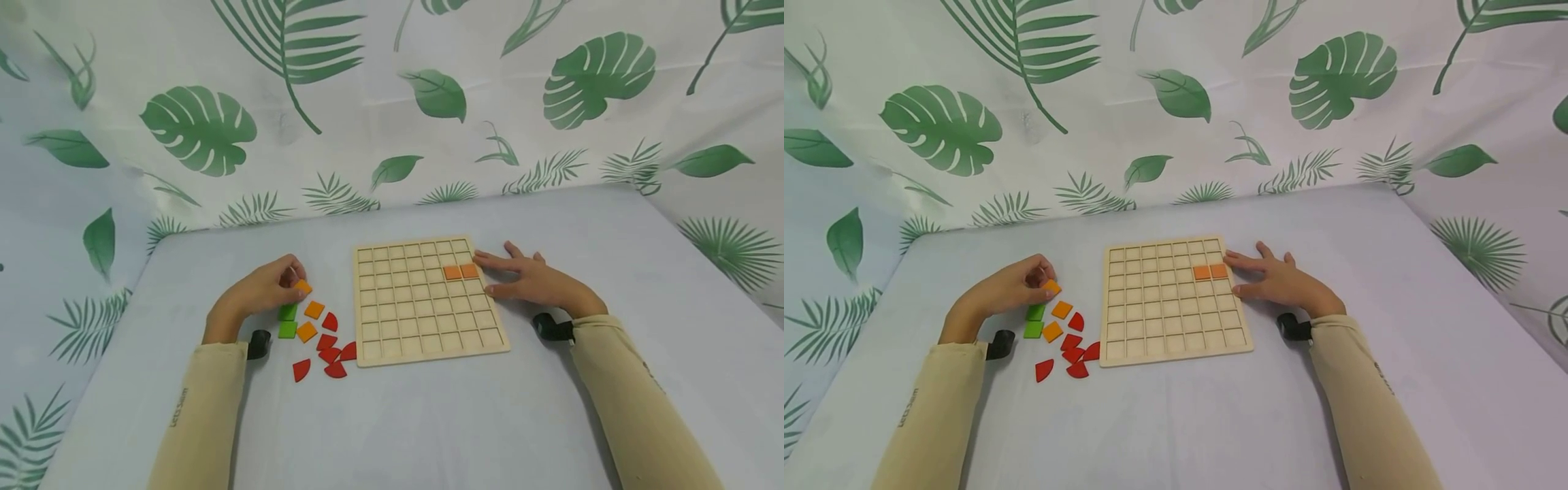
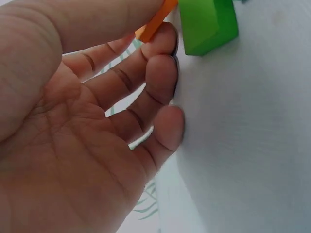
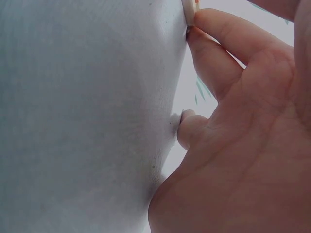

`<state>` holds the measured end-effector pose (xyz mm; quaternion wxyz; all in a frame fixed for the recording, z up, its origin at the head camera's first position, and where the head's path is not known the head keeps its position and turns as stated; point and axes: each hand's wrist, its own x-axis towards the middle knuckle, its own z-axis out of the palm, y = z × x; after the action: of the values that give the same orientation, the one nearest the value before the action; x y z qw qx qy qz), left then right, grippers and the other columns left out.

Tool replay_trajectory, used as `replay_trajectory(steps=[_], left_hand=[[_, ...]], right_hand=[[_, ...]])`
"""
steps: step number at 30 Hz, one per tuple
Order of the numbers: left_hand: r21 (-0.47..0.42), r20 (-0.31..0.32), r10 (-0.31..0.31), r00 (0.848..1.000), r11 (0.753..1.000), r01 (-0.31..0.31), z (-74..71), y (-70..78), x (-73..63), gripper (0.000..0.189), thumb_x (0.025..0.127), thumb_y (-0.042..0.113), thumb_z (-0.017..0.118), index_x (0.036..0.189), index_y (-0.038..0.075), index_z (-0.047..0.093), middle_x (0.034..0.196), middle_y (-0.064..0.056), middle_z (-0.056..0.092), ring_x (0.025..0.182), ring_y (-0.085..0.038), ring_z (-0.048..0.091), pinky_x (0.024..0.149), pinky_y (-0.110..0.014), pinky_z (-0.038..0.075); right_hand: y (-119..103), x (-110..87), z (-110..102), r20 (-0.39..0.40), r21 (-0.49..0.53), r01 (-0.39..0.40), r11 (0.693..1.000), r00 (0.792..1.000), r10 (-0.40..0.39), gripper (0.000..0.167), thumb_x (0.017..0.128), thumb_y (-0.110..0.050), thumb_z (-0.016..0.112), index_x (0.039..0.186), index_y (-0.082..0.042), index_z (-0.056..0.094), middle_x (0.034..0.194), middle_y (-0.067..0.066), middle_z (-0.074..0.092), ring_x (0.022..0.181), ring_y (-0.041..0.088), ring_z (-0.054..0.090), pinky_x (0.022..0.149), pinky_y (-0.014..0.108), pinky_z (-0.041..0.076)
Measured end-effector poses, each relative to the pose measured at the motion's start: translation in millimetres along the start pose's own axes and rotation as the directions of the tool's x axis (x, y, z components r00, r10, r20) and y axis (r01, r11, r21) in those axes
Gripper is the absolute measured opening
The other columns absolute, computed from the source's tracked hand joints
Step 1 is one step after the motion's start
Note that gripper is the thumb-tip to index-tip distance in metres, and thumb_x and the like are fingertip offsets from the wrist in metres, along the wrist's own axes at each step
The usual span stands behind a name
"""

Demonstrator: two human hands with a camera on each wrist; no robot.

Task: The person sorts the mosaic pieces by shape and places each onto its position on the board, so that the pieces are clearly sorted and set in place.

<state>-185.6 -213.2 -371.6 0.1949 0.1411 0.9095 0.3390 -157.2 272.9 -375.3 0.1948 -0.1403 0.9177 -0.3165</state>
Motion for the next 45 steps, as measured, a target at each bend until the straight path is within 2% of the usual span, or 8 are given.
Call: replay_trajectory(steps=[11,16,20,24,30,36,40,45], left_hand=[[-0.088,-0.075,-0.027,0.997,0.996,0.021,-1.4,-6.9,-1.9,0.016,0.103,0.010,0.064,0.117,0.003,0.062,0.105,-0.012,0.066,0.098,-0.030,0.060,0.089,-0.042,0.049],[-0.145,-0.089,-0.058,0.994,0.988,0.045,-3.0,-3.6,0.4,0.016,0.105,0.015,0.065,0.118,0.007,0.064,0.109,-0.012,0.067,0.101,-0.031,0.059,0.089,-0.043,0.047],[-0.221,-0.122,-0.038,0.992,0.975,0.011,-3.5,1.2,0.6,0.019,0.105,0.015,0.065,0.122,0.006,0.065,0.110,-0.014,0.070,0.096,-0.033,0.060,0.087,-0.042,0.048],[-0.325,-0.166,-0.012,0.986,0.945,-0.043,-1.8,7.2,2.8,0.024,0.105,0.015,0.066,0.125,0.003,0.064,0.110,-0.019,0.072,0.097,-0.035,0.062,0.087,-0.042,0.049],[-0.425,-0.252,-0.035,0.967,0.902,-0.078,6.0,14.0,10.6,0.030,0.106,0.022,0.069,0.126,0.000,0.066,0.114,-0.021,0.073,0.104,-0.036,0.065,0.090,-0.040,0.053],[-0.493,-0.308,-0.057,0.950,0.863,-0.108,9.1,17.5,16.7,0.028,0.106,0.022,0.068,0.124,0.001,0.069,0.113,-0.019,0.075,0.105,-0.037,0.067,0.095,-0.044,0.053],[-0.533,-0.319,-0.042,0.947,0.834,-0.142,9.7,26.4,19.3,0.028,0.106,0.022,0.068,0.124,0.000,0.069,0.109,-0.013,0.077,0.108,-0.041,0.066,0.097,-0.047,0.052],[-0.577,-0.328,-0.029,0.944,0.798,-0.175,10.5,34.4,22.2,0.029,0.105,0.023,0.071,0.122,-0.001,0.069,0.104,-0.006,0.077,0.104,-0.036,0.067,0.094,-0.042,0.053]], right_hand=[[-0.3,2.6,1.5,0.003,-0.008,0.014,1.000,1.000,-0.014,0.078,0.101,-0.038,0.075,0.165,-0.009,0.041,0.176,0.013,0.022,0.160,0.047,-0.013,0.117,0.071,-0.019],[0.5,2.0,1.4,-0.004,-0.013,0.015,1.000,1.000,-0.016,0.077,0.101,-0.038,0.074,0.164,-0.009,0.042,0.175,0.013,0.023,0.160,0.047,-0.012,0.117,0.072,-0.018],[0.3,1.2,1.4,0.000,-0.015,0.010,1.000,1.000,-0.010,0.078,0.101,-0.040,0.074,0.165,-0.010,0.041,0.175,0.012,0.023,0.160,0.047,-0.013,0.117,0.072,-0.018],[-1.5,1.3,0.2,0.003,-0.021,0.004,1.000,1.000,-0.004,0.079,0.101,-0.041,0.074,0.165,-0.010,0.041,0.176,0.012,0.023,0.161,0.046,-0.012,0.118,0.071,-0.017],[-0.8,2.2,-0.1,0.008,-0.023,0.014,1.000,1.000,-0.014,0.078,0.101,-0.039,0.074,0.165,-0.009,0.041,0.175,0.014,0.023,0.160,0.048,-0.012,0.117,0.073,-0.017],[0.6,4.7,2.1,0.010,-0.023,0.019,1.000,1.000,-0.019,0.078,0.101,-0.038,0.074,0.164,-0.008,0.041,0.175,0.014,0.023,0.160,0.048,-0.013,0.116,0.074,-0.017],[2.1,4.8,1.2,0.007,-0.019,0.024,1.000,1.000,-0.024,0.078,0.101,-0.039,0.074,0.164,-0.008,0.041,0.175,0.014,0.024,0.160,0.049,-0.013,0.116,0.074,-0.018],[2.7,6.5,0.1,0.009,-0.020,0.031,0.999,0.999,-0.031,0.078,0.101,-0.039,0.074,0.165,-0.009,0.041,0.175,0.012,0.023,0.160,0.047,-0.014,0.116,0.074,-0.018]])
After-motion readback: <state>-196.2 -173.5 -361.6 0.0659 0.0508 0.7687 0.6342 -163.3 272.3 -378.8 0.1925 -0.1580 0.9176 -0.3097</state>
